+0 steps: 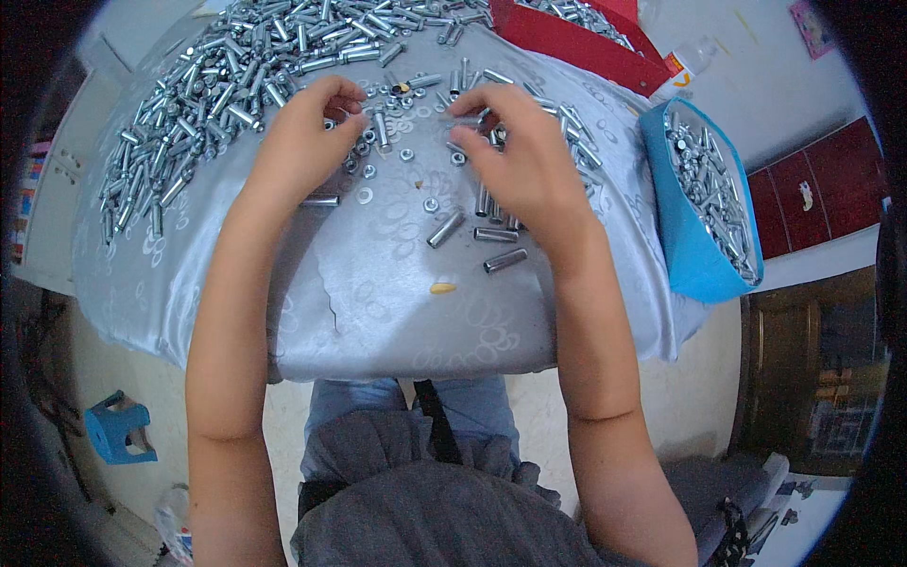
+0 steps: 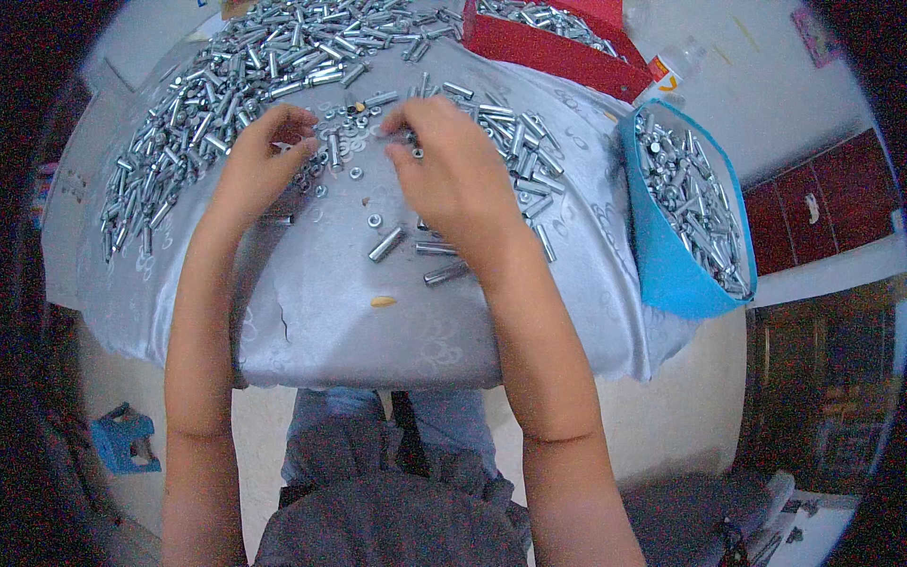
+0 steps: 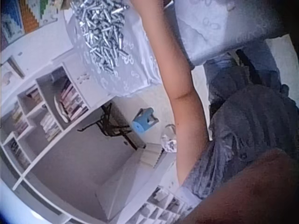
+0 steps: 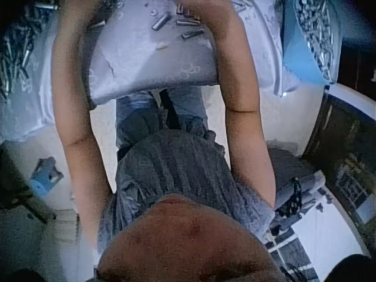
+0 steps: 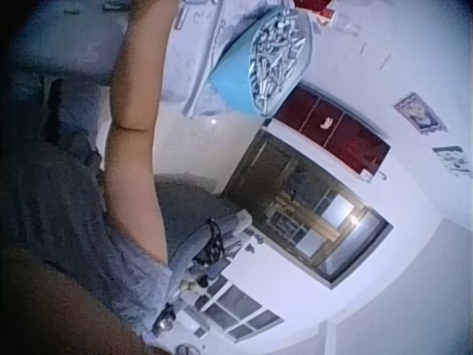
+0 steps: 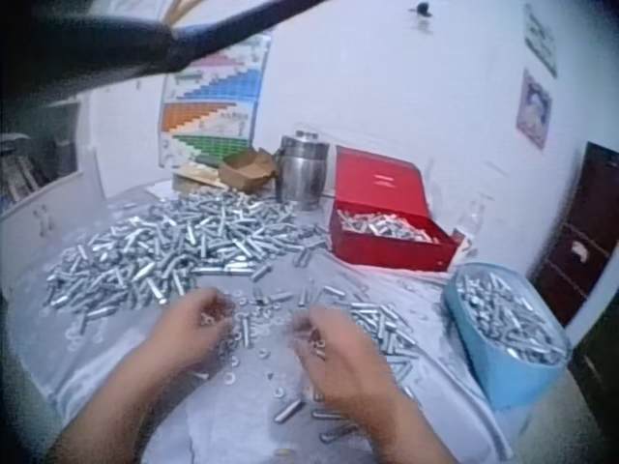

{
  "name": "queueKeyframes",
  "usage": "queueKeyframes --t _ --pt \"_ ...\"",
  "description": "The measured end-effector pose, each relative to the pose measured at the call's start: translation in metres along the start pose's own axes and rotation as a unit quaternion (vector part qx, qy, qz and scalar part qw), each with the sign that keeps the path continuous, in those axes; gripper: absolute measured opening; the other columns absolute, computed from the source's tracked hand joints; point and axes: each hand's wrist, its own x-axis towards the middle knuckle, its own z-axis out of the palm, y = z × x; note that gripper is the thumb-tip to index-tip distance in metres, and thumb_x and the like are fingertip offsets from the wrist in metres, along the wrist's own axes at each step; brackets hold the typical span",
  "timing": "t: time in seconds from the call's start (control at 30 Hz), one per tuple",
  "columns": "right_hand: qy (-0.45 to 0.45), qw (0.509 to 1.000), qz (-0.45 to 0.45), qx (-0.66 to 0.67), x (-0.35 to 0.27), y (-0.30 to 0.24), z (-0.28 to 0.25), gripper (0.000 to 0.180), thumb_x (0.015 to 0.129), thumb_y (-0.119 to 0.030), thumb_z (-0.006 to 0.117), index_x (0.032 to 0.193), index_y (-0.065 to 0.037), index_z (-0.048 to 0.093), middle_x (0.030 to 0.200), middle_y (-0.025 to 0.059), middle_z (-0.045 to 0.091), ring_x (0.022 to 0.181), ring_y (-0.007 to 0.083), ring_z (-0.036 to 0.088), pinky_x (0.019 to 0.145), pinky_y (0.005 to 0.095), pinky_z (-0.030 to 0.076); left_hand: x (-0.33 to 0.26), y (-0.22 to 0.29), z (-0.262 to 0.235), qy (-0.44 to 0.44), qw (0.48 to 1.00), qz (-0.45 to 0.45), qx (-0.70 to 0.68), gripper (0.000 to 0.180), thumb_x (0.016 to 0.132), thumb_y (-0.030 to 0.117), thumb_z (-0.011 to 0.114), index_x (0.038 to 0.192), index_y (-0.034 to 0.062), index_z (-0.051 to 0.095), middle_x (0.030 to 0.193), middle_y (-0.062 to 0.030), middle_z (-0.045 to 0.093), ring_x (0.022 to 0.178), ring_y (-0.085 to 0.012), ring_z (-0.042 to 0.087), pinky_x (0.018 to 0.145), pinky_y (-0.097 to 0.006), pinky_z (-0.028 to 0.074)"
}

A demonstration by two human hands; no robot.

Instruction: The person sits at a table covered with a white cloth and repeatedly picks up metal bolts and washers. They thread the washers onto the bolts by hand and place the assembled units into a blue container on the right side of the table.

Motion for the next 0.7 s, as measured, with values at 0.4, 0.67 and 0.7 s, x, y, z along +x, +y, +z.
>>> queueKeyframes --t 0.4,0.67,0.7 --pt "-0.017 0.969 0.222 -0.109 0.008 0.009 -0.02 0.023 0.07 -0.022 0.054 0.08 -0.003 0.062 0.076 0.0188 0.06 0.074 0.0318 0.059 0.068 0.0354 0.046 -0.008 0.018 0.017 0.031 0.985 0.165 0.041 0.015 0.075 0.012 0.055 0.085 0.0015 0.058 0.082 -0.0124 0.059 0.079 -0.028 0.054 0.07 -0.035 0.042" --pt "-0.153 0.953 0.189 -0.18 -0.003 0.011 -0.011 0.023 0.065 -0.024 0.064 0.08 -0.007 0.063 0.063 0.0105 0.057 0.06 0.0225 0.056 0.058 0.0311 0.044 -0.008 0.02 0.019 -0.009 0.983 0.171 0.061 0.013 0.076 0.011 0.056 0.084 0.0009 0.057 0.084 -0.0121 0.059 0.081 -0.027 0.055 0.072 -0.033 0.043" --pt "-0.153 0.952 0.188 -0.188 -0.002 0.009 -0.01 0.023 0.065 -0.025 0.065 0.08 -0.007 0.063 0.064 0.0105 0.057 0.061 0.0233 0.056 0.059 0.0313 0.045 -0.009 0.02 0.019 -0.004 0.982 0.179 0.063 0.014 0.076 0.011 0.056 0.084 0.0008 0.057 0.083 -0.012 0.059 0.081 -0.0271 0.055 0.071 -0.033 0.043"
